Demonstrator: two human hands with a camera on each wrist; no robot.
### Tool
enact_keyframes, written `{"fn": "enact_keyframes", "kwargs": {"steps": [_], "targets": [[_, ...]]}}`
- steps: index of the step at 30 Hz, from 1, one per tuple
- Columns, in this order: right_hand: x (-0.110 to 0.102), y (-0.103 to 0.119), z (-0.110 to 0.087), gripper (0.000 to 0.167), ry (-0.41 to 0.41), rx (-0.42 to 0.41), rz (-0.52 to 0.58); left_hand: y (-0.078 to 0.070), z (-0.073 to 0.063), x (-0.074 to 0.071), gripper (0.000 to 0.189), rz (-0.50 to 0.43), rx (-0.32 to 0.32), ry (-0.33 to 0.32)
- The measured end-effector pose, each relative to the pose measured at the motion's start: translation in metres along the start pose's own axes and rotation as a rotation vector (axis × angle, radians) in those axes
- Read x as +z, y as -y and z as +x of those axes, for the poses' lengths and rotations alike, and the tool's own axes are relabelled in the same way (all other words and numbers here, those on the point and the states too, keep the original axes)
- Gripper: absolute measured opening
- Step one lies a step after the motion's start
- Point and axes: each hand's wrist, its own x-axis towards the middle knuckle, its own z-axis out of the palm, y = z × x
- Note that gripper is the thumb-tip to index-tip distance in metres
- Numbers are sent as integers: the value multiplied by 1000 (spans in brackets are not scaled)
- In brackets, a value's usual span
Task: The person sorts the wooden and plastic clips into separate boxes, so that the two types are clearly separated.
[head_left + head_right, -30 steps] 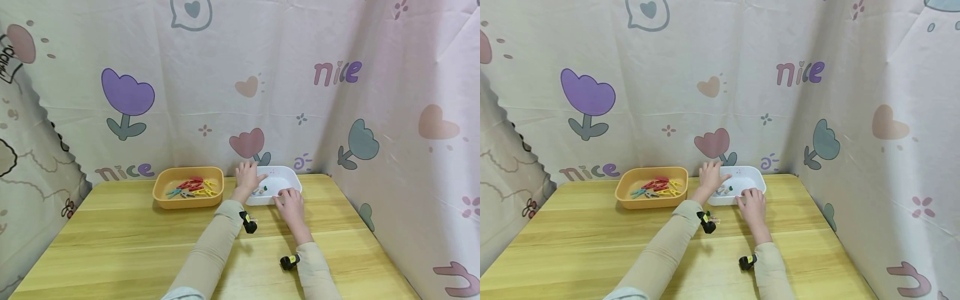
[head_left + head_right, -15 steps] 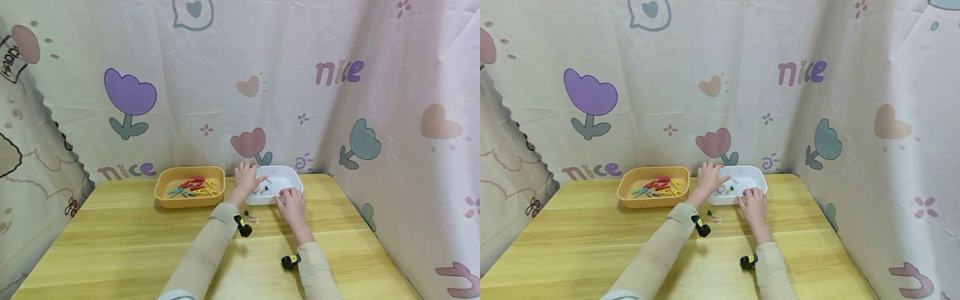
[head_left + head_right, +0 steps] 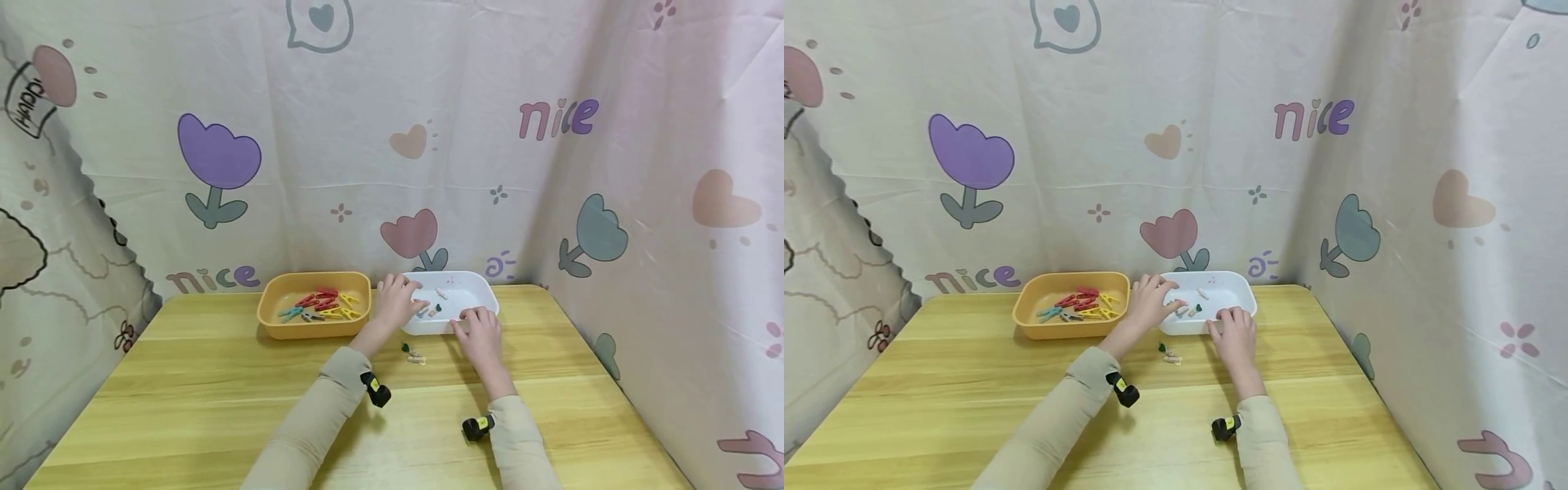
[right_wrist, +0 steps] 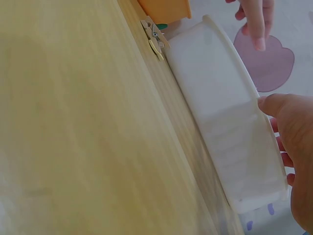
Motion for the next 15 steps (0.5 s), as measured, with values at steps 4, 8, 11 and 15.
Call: {"fn": "enact_keyframes", "kwargs": {"steps": [4,8,11,15], "targets": [[1,0,0,24,-4,2,6,4,-11,-1,39,-6,28,14],[1,0,-1,24,-13,-4,8,10,-23,0,39,2,71,16],[1,-1,0,24,-15,-8,8,14,-32,1,38,8,113,1],[1,0,0,24,-13,-6,6,21,-42,3,35,31,173,-26]]}}
